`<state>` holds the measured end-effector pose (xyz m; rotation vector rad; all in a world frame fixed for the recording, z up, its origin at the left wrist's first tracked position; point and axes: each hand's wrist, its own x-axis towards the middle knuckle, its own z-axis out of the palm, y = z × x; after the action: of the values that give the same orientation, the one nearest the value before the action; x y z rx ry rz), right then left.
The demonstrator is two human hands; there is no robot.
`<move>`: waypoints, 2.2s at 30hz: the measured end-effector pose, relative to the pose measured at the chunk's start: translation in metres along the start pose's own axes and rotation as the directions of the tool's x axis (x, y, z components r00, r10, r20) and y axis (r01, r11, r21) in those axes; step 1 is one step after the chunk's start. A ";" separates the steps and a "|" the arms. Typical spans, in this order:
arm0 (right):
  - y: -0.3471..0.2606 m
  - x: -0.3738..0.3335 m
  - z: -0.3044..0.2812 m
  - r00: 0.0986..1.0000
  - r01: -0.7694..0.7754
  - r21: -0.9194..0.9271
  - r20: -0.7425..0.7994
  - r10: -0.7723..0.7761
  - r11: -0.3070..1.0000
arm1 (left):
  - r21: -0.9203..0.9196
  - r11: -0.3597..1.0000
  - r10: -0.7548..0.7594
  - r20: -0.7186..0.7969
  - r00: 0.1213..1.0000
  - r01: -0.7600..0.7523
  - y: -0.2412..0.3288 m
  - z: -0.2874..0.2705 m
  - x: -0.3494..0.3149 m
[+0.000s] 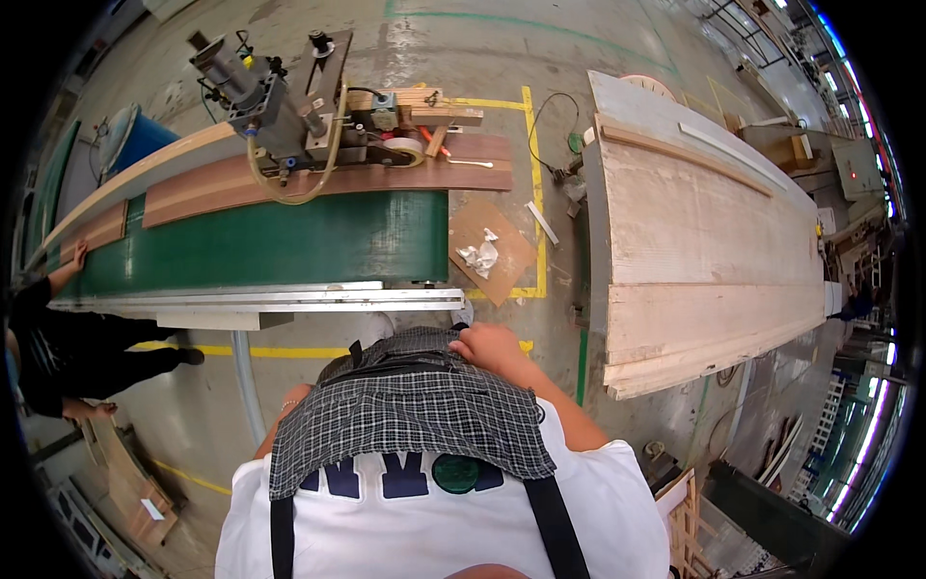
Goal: The person receives long wooden strips from a machine conveyor and aligns them on a large wooden panel. Using a pneumatic nail gun, the person secures several strips and a guide template onto the panel surface, ensuring proper placement by hand.
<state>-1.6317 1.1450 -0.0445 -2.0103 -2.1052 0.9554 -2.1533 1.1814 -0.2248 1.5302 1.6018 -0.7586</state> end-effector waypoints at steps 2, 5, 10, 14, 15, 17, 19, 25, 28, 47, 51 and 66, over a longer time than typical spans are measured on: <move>0.000 -0.001 -0.004 1.000 -0.020 -0.007 0.010 0.020 1.000 | 0.009 1.000 0.001 0.005 1.000 -0.001 0.003 -0.001 0.001; 0.003 0.001 -0.011 0.997 -0.046 -0.011 0.061 0.047 0.999 | 0.021 1.000 0.012 0.021 1.000 -0.013 0.010 0.000 0.009; 0.014 0.010 -0.023 0.994 -0.052 -0.029 0.094 0.054 0.998 | 0.038 0.999 0.020 0.035 0.999 -0.021 0.025 -0.006 0.021; 0.027 0.018 -0.025 0.998 -0.027 -0.034 0.063 0.029 0.999 | 0.040 0.999 0.019 0.025 0.999 -0.020 0.037 -0.011 0.018; 0.031 0.020 -0.025 0.998 -0.031 -0.033 0.048 0.032 0.999 | 0.040 0.999 0.014 0.019 1.000 -0.015 0.040 -0.011 0.015; 0.041 0.023 -0.025 0.999 -0.019 -0.019 0.027 0.020 1.000 | 0.031 0.999 0.007 0.011 1.000 -0.007 0.044 -0.009 0.007; 0.053 0.024 -0.027 1.000 0.005 0.001 0.002 -0.005 1.000 | 0.029 1.000 -0.002 0.000 1.000 0.002 0.048 -0.004 0.000; 0.093 0.024 -0.043 0.996 0.048 -0.016 0.073 -0.047 0.999 | 0.007 1.000 -0.007 -0.071 0.997 0.008 0.084 0.004 -0.017; 0.106 0.025 -0.053 0.990 0.069 -0.086 0.129 -0.057 0.994 | 0.001 1.000 -0.006 -0.150 0.989 0.006 0.121 -0.009 -0.033; 0.051 0.036 -0.065 0.967 -0.166 -0.189 0.164 0.197 0.968 | -0.037 0.998 0.056 -0.041 0.998 -0.057 0.093 -0.055 0.023; 0.048 0.025 -0.072 0.949 -0.281 -0.102 0.116 0.292 0.954 | 0.006 0.991 0.135 0.017 0.991 -0.135 0.099 -0.064 0.052; 0.145 0.110 -0.082 0.961 -0.192 0.876 0.076 0.266 0.443 | 0.016 0.997 0.070 -0.057 0.996 -0.069 0.123 -0.050 0.007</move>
<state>-1.4823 1.2702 -0.0871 -1.6588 -0.8650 1.5443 -2.0374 1.2392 -0.1932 1.6230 1.5788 -0.6947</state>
